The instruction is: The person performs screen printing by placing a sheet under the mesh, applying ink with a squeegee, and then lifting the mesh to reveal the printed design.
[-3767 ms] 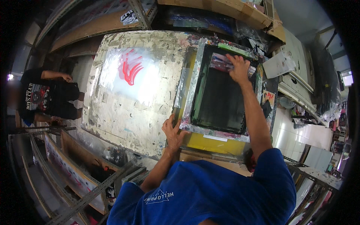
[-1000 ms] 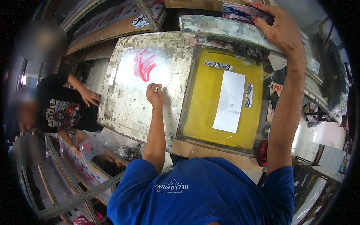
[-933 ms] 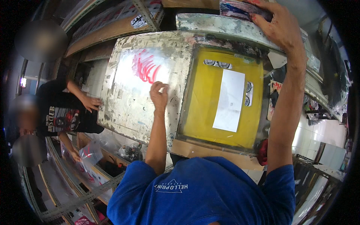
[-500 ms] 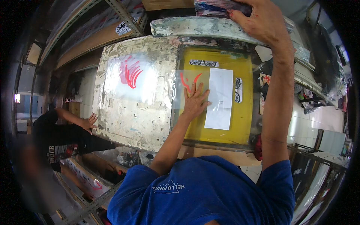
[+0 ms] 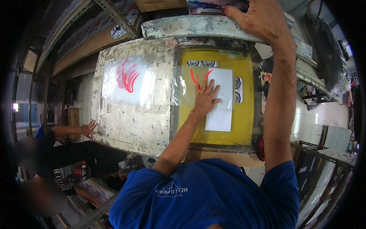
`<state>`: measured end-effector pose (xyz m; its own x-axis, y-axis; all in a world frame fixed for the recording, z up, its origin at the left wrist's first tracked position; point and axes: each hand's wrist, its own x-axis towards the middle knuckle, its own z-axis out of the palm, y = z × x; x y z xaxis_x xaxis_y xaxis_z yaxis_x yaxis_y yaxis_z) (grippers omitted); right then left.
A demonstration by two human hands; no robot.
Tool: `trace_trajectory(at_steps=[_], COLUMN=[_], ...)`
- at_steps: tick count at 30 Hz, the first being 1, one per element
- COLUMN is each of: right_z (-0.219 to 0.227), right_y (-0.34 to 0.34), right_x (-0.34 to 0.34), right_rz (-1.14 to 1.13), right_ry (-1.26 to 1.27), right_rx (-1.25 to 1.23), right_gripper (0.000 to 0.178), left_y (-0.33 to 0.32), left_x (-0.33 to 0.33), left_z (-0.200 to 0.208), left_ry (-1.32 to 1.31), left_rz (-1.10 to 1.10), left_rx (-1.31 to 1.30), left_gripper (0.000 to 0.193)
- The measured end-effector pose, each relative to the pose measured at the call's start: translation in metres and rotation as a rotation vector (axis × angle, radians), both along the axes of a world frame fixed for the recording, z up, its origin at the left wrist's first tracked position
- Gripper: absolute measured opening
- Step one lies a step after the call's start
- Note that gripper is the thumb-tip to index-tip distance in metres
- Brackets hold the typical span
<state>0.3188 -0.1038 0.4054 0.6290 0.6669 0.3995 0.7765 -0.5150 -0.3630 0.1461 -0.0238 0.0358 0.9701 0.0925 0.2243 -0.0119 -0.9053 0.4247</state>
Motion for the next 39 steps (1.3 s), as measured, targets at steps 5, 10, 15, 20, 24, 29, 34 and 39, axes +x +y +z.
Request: trace_trajectory(at_steps=[5, 10, 15, 20, 24, 29, 34, 39], right_z=[0.001, -0.002, -0.003, -0.081, -0.138, -0.213, -0.276, -0.304], right_y=[-0.001, 0.005, -0.013, -0.042, -0.065, -0.072, -0.073, -0.054], right_x=[-0.001, -0.009, -0.025, -0.066, -0.12, -0.132, -0.152, -0.129], right_rz=[-0.024, -0.005, -0.038, 0.08, 0.121, 0.109, 0.123, 0.043], right_ry=[-0.009, 0.022, -0.006, -0.142, -0.146, 0.245, 0.14, 0.109], right_rx=[-0.022, -0.003, -0.026, 0.061, 0.011, -0.118, -0.352, -0.286], right_gripper=[0.044, 0.044, 0.046, 0.044, 0.042, 0.045, 0.063, 0.072], left_y=[0.0, 0.005, 0.005, 0.024, 0.022, 0.021, 0.021, 0.02], left_x=[0.002, -0.002, 0.002, -0.051, -0.111, -0.161, -0.167, -0.171], left_z=[0.002, 0.0, 0.042, 0.116, 0.12, 0.019, 0.0, 0.0], left_ry=[0.065, 0.046, -0.27, -0.955, -0.503, -0.312, -0.316, -0.199], left_rz=[-0.007, 0.026, 0.126, 0.216, 0.461, 0.412, 0.489, 0.55], left_rx=[0.007, 0.05, -0.192, -1.201, -1.265, -1.071, -0.304, -0.265], left_gripper=[0.063, 0.062, 0.077, 0.115, 0.097, 0.081, 0.077, 0.071])
